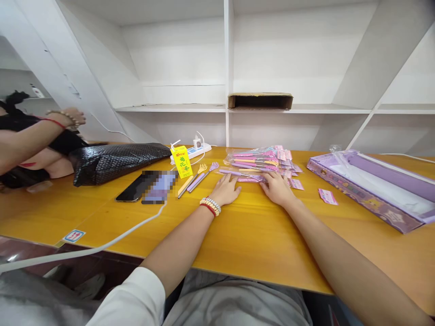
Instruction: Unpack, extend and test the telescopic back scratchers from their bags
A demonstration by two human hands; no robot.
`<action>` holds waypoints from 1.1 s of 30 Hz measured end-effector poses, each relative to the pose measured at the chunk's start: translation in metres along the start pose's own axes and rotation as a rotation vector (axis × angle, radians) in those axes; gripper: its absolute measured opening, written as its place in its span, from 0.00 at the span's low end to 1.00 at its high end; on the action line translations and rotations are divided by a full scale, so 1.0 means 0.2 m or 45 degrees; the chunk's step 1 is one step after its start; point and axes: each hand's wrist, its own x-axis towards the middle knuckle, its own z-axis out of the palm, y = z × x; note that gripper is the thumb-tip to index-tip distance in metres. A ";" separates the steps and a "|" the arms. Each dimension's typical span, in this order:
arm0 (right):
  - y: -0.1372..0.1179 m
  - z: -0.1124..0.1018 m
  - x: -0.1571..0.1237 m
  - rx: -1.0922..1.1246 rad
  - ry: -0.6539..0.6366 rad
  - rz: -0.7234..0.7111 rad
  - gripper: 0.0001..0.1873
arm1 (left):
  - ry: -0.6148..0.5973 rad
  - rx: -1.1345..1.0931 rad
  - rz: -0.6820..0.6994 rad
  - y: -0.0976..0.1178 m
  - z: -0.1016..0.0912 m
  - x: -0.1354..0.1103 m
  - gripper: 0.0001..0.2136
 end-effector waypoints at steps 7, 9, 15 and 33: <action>0.01 0.02 0.00 -0.030 0.026 0.046 0.15 | 0.034 -0.009 -0.008 0.00 0.01 0.00 0.23; 0.01 0.02 0.01 -0.046 0.040 0.055 0.13 | 0.035 0.004 -0.003 0.00 0.01 0.00 0.23; 0.02 0.01 0.01 -0.032 0.119 0.035 0.11 | 0.030 -0.029 -0.005 -0.01 0.02 0.01 0.23; 0.08 -0.07 0.01 0.150 0.425 -0.011 0.14 | 0.269 -0.312 -0.171 -0.01 0.00 0.02 0.42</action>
